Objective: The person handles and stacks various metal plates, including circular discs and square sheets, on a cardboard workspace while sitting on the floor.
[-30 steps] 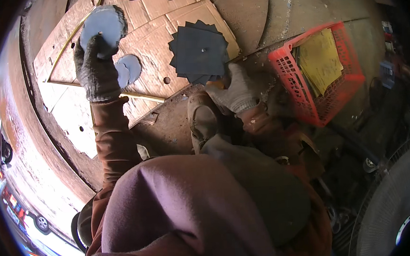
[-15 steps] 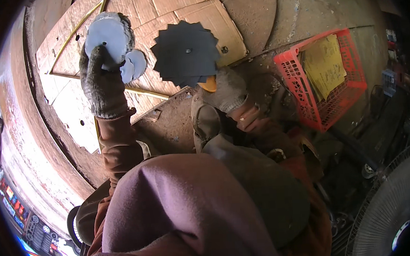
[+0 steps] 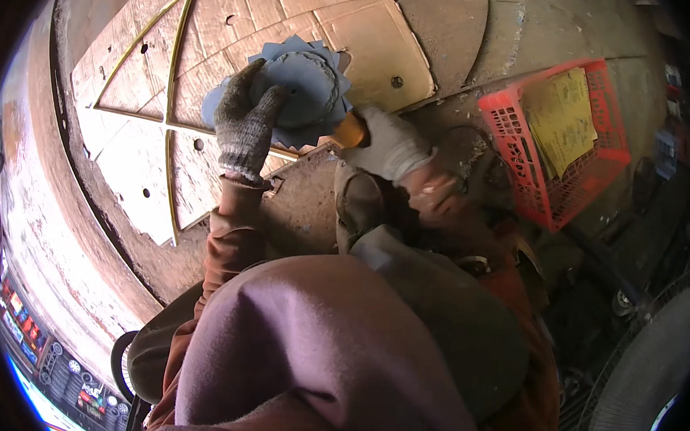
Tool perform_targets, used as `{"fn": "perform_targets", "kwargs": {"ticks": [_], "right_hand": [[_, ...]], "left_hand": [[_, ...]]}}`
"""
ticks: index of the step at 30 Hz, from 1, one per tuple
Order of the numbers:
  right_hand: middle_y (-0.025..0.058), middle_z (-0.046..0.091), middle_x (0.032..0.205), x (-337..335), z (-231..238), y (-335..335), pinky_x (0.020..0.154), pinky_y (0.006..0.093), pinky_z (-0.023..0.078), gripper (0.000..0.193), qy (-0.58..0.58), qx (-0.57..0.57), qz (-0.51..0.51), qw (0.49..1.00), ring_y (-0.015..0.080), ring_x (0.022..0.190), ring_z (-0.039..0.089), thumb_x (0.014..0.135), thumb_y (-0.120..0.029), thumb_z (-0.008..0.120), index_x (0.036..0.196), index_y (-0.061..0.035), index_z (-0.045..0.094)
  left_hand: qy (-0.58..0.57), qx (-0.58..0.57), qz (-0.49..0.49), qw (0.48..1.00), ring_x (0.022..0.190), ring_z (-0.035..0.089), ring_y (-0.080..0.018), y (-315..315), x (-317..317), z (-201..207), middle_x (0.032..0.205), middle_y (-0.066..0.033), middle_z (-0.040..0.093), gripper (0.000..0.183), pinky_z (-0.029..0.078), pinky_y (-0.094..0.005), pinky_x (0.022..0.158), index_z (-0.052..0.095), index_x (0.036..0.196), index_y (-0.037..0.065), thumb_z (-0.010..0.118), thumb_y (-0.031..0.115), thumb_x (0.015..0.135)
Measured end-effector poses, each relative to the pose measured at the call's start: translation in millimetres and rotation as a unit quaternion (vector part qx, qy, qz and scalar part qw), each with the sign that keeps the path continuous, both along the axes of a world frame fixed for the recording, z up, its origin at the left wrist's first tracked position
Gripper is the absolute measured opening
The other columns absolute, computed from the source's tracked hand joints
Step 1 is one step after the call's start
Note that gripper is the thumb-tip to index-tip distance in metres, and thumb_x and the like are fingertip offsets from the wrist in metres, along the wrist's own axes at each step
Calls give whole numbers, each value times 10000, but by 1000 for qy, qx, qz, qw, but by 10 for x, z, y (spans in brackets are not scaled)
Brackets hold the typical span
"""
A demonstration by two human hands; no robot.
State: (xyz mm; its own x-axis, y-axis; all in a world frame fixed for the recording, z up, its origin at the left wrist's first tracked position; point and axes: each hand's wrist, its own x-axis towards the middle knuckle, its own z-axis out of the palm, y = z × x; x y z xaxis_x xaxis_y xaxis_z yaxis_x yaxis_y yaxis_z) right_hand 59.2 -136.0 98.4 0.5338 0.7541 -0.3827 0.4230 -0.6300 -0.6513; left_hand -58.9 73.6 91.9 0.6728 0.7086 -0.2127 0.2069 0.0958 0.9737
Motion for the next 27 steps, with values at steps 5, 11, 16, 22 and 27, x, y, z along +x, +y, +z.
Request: {"fn": "perform_targets", "kwargs": {"ticks": [5, 11, 16, 22, 27], "right_hand": [[149, 677, 1066, 327, -176, -27, 840, 366, 557, 410, 10, 206, -122, 971, 220, 964, 670, 924, -261, 763, 1224, -32, 603], [190, 674, 1124, 215, 10, 675, 885, 427, 550, 555, -59, 142, -100, 983, 366, 1021, 683, 876, -428, 807, 1209, -24, 624], [191, 668, 1178, 228, -142, 787, 907, 457, 548, 658, -118, 125, -83, 982, 386, 1073, 671, 805, -490, 838, 1236, -40, 625], [195, 658, 1200, 266, -59, 875, 920, 469, 548, 696, -110, 119, -63, 985, 396, 1084, 666, 785, -495, 847, 1271, -63, 599], [208, 654, 1253, 304, -83, 919, 955, 474, 546, 769, -76, 72, -55, 993, 407, 1137, 659, 776, -510, 849, 1331, -73, 546]], "left_hand": [[-2, 23, -6, 1000, 1188, 636, -204, 66, -65, -138, 1293, -129, 675, 542, 520, -338, 1032, 602, 1379, -15, 805, 69, 883], [41, 125, -3, 991, 1219, 646, -266, -19, 9, 42, 1309, -173, 672, 560, 512, -366, 1047, 580, 1397, -10, 791, 153, 905], [137, 362, -55, 920, 1158, 643, -363, 12, -1, 71, 1246, -214, 676, 425, 511, -427, 1020, 681, 1280, 73, 759, 223, 890], [199, 336, 8, 921, 1104, 635, -407, 63, -22, 62, 1140, -213, 677, 458, 516, -450, 989, 705, 1215, 95, 808, 287, 812], [177, 199, -17, 964, 1140, 671, -312, 163, -82, -149, 1237, -183, 690, 645, 513, -388, 1020, 642, 1334, 15, 859, 302, 799]]}}
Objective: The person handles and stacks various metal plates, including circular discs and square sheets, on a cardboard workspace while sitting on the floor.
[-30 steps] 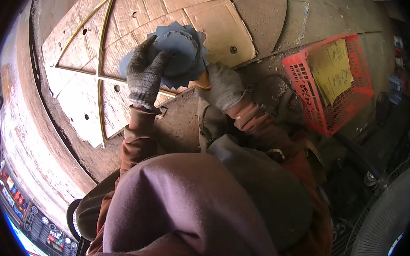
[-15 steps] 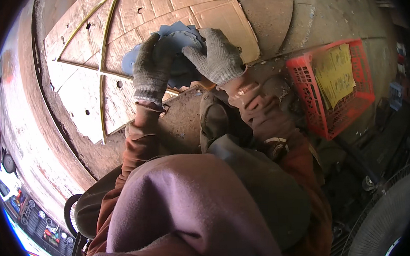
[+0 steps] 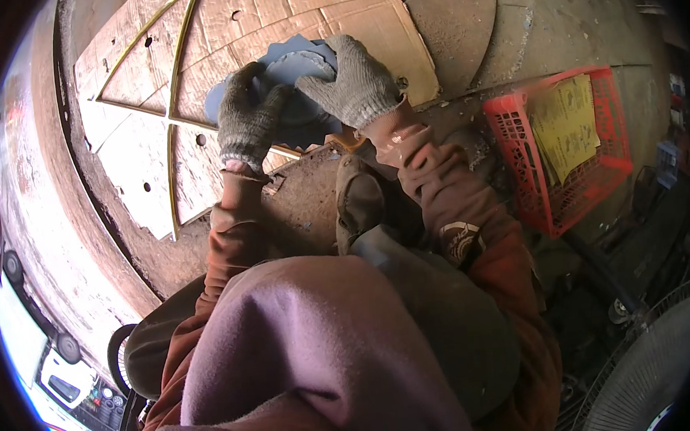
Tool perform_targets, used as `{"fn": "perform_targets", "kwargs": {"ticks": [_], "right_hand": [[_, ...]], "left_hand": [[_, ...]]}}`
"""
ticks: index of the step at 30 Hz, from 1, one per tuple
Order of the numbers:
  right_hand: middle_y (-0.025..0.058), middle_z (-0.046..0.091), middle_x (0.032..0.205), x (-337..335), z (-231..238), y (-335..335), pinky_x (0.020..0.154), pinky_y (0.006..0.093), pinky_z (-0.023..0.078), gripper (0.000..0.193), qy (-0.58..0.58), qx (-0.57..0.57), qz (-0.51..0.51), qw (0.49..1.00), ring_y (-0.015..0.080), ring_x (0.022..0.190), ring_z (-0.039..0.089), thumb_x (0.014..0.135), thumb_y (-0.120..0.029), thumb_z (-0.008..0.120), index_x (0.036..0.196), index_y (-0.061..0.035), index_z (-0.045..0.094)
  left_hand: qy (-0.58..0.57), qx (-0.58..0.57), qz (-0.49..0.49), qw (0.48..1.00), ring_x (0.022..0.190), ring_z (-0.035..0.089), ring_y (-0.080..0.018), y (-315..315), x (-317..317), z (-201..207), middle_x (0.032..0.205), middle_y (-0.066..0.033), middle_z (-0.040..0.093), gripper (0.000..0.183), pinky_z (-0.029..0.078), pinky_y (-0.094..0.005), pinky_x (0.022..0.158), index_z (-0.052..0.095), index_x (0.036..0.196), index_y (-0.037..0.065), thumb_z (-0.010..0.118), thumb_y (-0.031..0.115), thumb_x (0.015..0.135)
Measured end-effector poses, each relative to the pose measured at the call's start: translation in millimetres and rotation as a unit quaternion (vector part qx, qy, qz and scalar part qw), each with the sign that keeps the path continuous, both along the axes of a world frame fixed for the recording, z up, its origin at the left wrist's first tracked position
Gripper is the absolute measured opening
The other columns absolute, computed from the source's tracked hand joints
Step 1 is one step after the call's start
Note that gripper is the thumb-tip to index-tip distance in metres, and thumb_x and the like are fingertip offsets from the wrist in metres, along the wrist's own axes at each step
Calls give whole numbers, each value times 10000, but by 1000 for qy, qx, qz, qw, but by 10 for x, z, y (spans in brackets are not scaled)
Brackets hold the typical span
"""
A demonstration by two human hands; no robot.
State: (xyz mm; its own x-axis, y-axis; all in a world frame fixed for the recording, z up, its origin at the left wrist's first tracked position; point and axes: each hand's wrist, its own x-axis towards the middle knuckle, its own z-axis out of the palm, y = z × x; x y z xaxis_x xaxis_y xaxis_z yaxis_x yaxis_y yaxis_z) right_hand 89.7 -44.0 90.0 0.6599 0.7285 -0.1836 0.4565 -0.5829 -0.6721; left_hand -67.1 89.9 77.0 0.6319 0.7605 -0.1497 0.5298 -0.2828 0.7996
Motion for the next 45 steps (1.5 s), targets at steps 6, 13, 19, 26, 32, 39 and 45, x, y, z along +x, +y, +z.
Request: {"fn": "perform_targets", "kwargs": {"ticks": [6, 13, 19, 26, 32, 39, 45], "right_hand": [[229, 655, 1294, -84, -21, 31, 996, 461, 533, 814, 63, -23, -41, 997, 416, 1199, 641, 760, -499, 856, 1364, -67, 523], [253, 665, 1254, 13, -195, 51, 998, 446, 528, 794, 115, -41, -1, 992, 396, 1183, 654, 764, -465, 865, 1322, 0, 544], [261, 691, 1151, 3, -206, 105, 931, 471, 549, 673, 80, -45, 4, 996, 406, 1073, 693, 784, -447, 851, 1202, -7, 561], [230, 710, 1102, -119, -146, 61, 894, 464, 558, 658, 63, -23, 5, 998, 363, 1024, 713, 801, -449, 834, 1233, -24, 579], [184, 736, 1030, 207, 10, 357, 872, 385, 560, 529, 230, -112, 61, 965, 272, 961, 707, 763, -337, 864, 1089, 34, 677], [135, 718, 1090, 144, -54, 11, 887, 357, 551, 615, 206, 14, 19, 978, 204, 989, 675, 778, -360, 893, 1200, 19, 654], [114, 714, 1098, 141, -335, -134, 893, 354, 541, 536, 312, 133, -52, 939, 208, 991, 665, 917, -364, 779, 1263, 23, 646]], "left_hand": [[-29, -143, 30, 989, 1226, 639, -323, 22, 54, -30, 1320, -249, 648, 773, 502, -389, 1057, 536, 1396, -97, 855, 287, 805], [-38, -232, 23, 972, 1104, 695, -350, 115, 29, -163, 1327, -282, 637, 826, 554, -374, 976, 469, 1404, -139, 840, 283, 800], [6, -229, -55, 972, 984, 725, -272, 197, 29, -170, 1126, -198, 733, 607, 579, -367, 868, 620, 1260, -75, 829, 303, 833], [-80, -258, -31, 962, 1007, 704, -204, 72, -78, -333, 1101, -136, 739, 483, 571, -336, 869, 613, 1249, -43, 785, 268, 922], [-62, -241, 12, 968, 1004, 700, -220, 27, -68, -476, 1112, -115, 729, 467, 577, -345, 860, 613, 1253, -36, 795, 233, 917], [-136, -249, 84, 955, 1102, 693, -289, 812, -416, -269, 1219, -155, 726, 551, 548, -359, 979, 577, 1413, 22, 771, 210, 932], [225, 237, -135, 935, 1017, 716, -350, 1109, -528, -313, 1002, -121, 768, 482, 569, -471, 902, 741, 1165, 91, 845, 352, 773]]}}
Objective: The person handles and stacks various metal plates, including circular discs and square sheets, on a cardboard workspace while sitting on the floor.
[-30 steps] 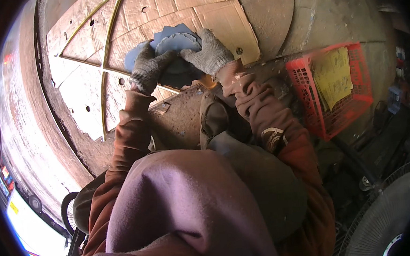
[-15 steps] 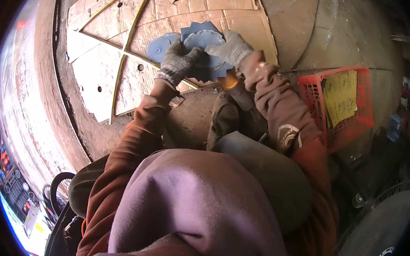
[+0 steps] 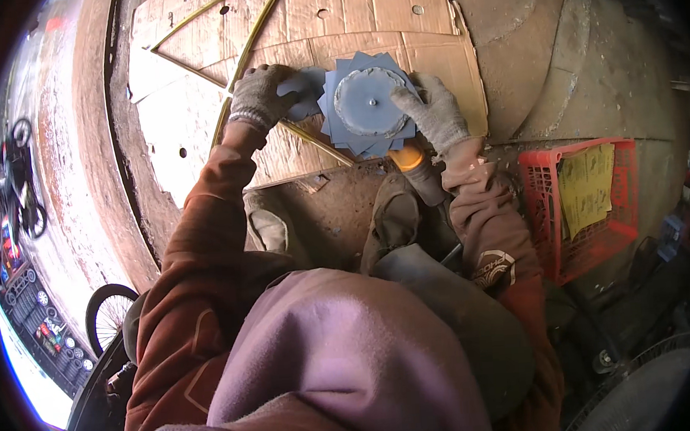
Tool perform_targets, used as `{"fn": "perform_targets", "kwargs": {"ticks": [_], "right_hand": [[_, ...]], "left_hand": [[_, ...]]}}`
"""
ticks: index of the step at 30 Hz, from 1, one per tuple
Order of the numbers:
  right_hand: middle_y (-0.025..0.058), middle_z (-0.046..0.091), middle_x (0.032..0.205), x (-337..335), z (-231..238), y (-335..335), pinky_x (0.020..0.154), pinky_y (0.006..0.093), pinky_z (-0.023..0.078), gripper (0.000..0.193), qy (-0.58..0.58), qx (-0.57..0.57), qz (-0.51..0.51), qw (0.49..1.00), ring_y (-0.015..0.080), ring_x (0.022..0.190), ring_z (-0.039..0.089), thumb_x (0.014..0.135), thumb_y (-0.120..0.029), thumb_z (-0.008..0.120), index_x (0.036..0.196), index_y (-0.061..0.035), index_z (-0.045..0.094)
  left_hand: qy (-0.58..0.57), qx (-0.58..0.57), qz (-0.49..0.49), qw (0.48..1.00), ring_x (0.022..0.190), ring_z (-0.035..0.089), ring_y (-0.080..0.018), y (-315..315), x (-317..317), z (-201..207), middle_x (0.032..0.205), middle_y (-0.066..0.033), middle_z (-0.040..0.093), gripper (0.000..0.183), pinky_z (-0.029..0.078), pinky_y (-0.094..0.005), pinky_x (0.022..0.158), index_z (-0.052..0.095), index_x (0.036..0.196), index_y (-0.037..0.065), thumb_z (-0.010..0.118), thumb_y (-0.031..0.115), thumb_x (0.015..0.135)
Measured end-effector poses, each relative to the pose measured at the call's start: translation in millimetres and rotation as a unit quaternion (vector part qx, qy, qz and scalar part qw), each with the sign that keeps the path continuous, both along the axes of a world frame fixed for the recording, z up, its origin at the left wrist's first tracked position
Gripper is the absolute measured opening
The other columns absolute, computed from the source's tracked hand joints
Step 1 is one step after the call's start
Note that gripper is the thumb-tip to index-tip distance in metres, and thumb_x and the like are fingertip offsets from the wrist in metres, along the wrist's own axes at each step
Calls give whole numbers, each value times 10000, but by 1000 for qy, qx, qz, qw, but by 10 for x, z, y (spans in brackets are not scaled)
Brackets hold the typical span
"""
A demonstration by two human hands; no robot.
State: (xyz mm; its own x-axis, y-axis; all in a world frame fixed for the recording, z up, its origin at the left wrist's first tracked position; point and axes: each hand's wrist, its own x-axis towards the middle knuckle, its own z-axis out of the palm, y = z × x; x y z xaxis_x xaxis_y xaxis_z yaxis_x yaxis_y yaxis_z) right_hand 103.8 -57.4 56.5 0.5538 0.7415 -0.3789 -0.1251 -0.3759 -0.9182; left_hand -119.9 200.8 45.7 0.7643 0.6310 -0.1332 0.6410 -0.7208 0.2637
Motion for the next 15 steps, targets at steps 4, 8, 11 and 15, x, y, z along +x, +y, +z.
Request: {"fn": "perform_targets", "kwargs": {"ticks": [4, 8, 11, 15], "right_hand": [[91, 700, 1101, 131, -136, -183, 872, 319, 540, 546, -51, -8, 3, 999, 195, 980, 665, 982, -477, 675, 1242, 3, 662], [63, 681, 1004, 93, -41, -381, 725, 293, 551, 505, 86, -35, -61, 994, 146, 829, 654, 990, -513, 650, 1155, -37, 681], [41, 680, 975, 100, -62, -457, 632, 289, 544, 438, 179, -53, -116, 976, 127, 787, 653, 1001, -476, 658, 1174, -74, 657], [15, 651, 864, -4, 38, -438, 604, 271, 534, 420, 169, -44, -126, 977, 113, 671, 623, 986, -486, 673, 1069, -74, 675]], "left_hand": [[26, -159, 31, 986, 931, 730, -364, 312, -42, -163, 940, -162, 761, 325, 566, -442, 862, 766, 980, 105, 756, 395, 834], [12, -29, 78, 996, 969, 707, -385, 659, -32, 79, 1002, -159, 742, 248, 563, -463, 863, 737, 1047, 125, 735, 301, 873], [-38, 119, -11, 992, 1125, 647, -401, 519, 153, 325, 1189, -141, 711, 363, 545, -483, 945, 701, 1218, 145, 713, 254, 872], [104, 28, -98, 989, 1162, 649, -373, -106, 196, 207, 1251, -136, 682, 675, 540, -469, 962, 638, 1291, 142, 854, 476, 745]]}}
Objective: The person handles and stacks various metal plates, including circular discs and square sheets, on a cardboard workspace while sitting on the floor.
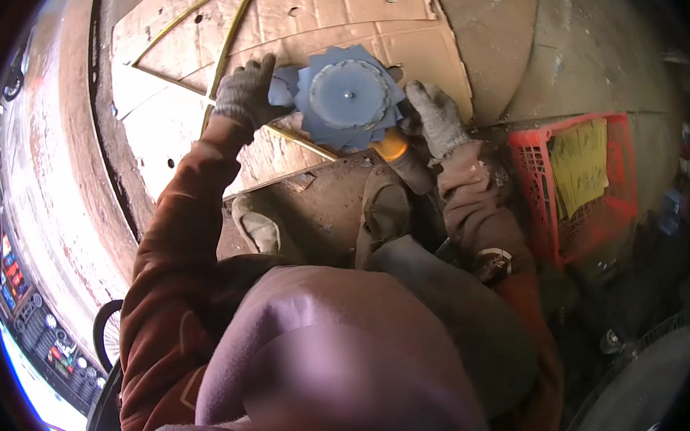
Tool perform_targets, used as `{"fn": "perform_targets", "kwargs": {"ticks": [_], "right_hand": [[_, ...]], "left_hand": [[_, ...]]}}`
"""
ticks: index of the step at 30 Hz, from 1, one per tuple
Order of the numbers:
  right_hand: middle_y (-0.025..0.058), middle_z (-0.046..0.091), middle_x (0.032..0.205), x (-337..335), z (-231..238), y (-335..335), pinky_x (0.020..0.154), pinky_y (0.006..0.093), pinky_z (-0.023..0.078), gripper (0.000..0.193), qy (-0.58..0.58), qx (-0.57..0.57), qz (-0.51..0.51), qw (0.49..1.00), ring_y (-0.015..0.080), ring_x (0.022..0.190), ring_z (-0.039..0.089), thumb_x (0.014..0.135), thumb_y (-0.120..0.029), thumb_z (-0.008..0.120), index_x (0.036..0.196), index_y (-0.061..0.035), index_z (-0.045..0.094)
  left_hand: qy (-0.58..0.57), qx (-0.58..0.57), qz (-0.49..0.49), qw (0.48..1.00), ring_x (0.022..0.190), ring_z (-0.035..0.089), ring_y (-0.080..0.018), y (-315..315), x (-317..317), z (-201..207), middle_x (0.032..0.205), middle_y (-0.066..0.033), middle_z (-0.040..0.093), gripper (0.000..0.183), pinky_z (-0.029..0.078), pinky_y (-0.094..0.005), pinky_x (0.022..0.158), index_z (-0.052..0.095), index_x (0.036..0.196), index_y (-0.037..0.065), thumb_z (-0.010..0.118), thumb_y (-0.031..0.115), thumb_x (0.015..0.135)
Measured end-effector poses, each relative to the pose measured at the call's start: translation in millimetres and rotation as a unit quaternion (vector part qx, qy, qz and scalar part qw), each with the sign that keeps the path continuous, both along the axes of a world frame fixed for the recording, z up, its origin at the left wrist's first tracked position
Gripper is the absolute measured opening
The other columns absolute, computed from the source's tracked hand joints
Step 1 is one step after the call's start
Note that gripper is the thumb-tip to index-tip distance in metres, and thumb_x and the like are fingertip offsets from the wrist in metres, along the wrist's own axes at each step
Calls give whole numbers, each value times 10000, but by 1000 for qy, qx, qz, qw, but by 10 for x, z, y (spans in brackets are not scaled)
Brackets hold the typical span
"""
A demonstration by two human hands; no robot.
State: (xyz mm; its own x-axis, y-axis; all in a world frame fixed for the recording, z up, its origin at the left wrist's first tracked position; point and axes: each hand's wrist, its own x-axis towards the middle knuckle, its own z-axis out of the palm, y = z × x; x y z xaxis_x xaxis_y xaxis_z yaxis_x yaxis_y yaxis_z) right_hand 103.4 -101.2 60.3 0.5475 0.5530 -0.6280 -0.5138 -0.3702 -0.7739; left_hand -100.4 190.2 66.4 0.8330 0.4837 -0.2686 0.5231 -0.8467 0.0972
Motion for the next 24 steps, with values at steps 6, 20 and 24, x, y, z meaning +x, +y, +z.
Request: {"fn": "perform_targets", "kwargs": {"ticks": [6, 20, 24], "right_hand": [[13, 657, 848, -41, -71, -16, 598, 268, 537, 389, -3, 11, -28, 1000, 107, 659, 621, 971, -457, 716, 1033, -74, 688], [5, 681, 925, 24, -213, -145, 634, 275, 537, 341, 12, 6, -28, 1000, 98, 749, 632, 983, -412, 720, 1023, -74, 688], [18, 688, 902, -3, -89, -129, 618, 292, 551, 313, 35, 1, -42, 998, 114, 720, 645, 967, -388, 750, 1013, -86, 680]], "left_hand": [[-22, -239, 132, 962, 1043, 723, -362, 169, -238, -136, 1108, -162, 760, 535, 564, -408, 916, 675, 1240, 75, 802, 419, 849], [18, -51, 63, 996, 1152, 670, -393, -81, 288, -150, 1198, -204, 696, 844, 556, -474, 966, 559, 1395, 61, 862, 462, 717], [9, -206, 80, 975, 991, 739, -379, 228, 301, -211, 1077, -229, 739, 672, 588, -432, 880, 674, 1207, -38, 857, 406, 737]]}}
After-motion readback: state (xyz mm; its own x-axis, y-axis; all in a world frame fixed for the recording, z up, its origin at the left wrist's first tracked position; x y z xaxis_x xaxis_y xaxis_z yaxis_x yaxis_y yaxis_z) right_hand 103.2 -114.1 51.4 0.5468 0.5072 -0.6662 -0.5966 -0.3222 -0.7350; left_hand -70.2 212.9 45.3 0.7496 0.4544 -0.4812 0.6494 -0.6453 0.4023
